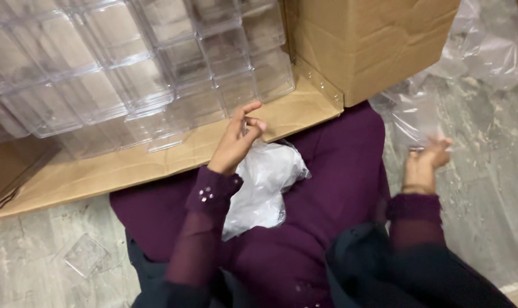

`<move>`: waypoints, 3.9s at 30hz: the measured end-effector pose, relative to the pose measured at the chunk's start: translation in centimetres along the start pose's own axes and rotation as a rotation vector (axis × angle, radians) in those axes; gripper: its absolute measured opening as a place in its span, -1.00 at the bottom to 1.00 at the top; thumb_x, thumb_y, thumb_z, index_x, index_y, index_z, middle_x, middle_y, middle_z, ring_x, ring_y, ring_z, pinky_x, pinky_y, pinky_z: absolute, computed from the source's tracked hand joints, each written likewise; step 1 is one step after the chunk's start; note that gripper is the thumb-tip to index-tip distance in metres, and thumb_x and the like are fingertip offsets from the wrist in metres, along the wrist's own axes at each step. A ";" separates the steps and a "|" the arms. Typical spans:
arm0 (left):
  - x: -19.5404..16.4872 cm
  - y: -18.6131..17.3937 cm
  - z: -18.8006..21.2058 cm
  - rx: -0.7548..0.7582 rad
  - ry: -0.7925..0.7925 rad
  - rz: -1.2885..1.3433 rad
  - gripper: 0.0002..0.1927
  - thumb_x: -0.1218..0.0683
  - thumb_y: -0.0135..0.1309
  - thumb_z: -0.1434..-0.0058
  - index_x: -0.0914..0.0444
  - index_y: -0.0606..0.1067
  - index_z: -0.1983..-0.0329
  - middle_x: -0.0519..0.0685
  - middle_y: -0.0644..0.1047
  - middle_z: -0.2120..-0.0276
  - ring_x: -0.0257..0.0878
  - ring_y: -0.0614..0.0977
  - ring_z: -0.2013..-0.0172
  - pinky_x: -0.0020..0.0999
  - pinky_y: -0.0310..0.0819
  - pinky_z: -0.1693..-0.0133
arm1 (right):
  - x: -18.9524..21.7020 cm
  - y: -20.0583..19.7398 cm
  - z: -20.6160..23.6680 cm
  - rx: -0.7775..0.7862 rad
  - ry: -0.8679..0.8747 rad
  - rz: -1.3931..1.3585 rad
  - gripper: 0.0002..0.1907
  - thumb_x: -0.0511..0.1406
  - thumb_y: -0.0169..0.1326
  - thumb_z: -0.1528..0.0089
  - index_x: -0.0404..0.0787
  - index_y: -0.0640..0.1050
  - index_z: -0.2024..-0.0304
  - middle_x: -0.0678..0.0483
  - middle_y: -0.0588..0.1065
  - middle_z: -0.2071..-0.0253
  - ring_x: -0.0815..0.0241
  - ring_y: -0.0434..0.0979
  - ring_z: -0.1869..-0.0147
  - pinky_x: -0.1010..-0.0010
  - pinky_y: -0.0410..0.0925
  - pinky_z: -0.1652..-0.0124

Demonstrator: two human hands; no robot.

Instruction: The person sits on the floor in front of an open cardboard box filled with clear plastic boxes. They take plastic bags, open them, insert a clear plastic box into each bag, and place the bagged boxes aside, repeating this packing cycle throughout the episode.

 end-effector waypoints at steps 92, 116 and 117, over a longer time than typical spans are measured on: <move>-5.8 -11.2 3.6 -0.602 0.375 -0.606 -0.71 -0.03 -0.08 -0.48 0.29 0.49 0.17 0.23 0.55 0.33 0.24 0.58 0.28 -0.03 0.42 0.28 | -2.0 23.5 39.6 1.792 0.902 0.198 -0.41 -0.03 0.01 -0.34 -0.38 0.52 -0.18 -0.02 0.57 -0.05 0.22 0.56 -0.09 0.38 0.44 -0.08; 0.7 0.1 6.6 -0.191 -0.006 -0.912 -0.70 -0.03 0.27 -0.13 0.27 0.55 0.22 0.13 0.61 0.30 0.14 0.65 0.28 0.01 0.51 0.27 | -2.2 5.4 -0.9 0.108 0.276 0.185 -0.57 -0.28 -0.03 -0.28 -0.28 0.43 -0.19 -0.18 0.49 -0.16 -0.14 0.57 -0.22 -0.07 0.49 -0.15; 0.7 -0.5 6.4 -0.190 -0.015 -0.898 -0.73 -0.01 0.27 -0.16 0.27 0.55 0.25 0.13 0.62 0.34 0.13 0.65 0.28 0.00 0.50 0.26 | -2.3 7.9 -1.0 0.287 0.309 0.104 -0.57 -0.28 -0.04 -0.31 -0.24 0.37 -0.23 -0.20 0.43 -0.20 -0.17 0.53 -0.26 -0.07 0.46 -0.19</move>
Point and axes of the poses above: each hand's wrist, its own z-axis away from the middle knuckle, its own y-axis out of the palm, x = y × z, the point moved 2 cm from there along -z, towards the middle knuckle
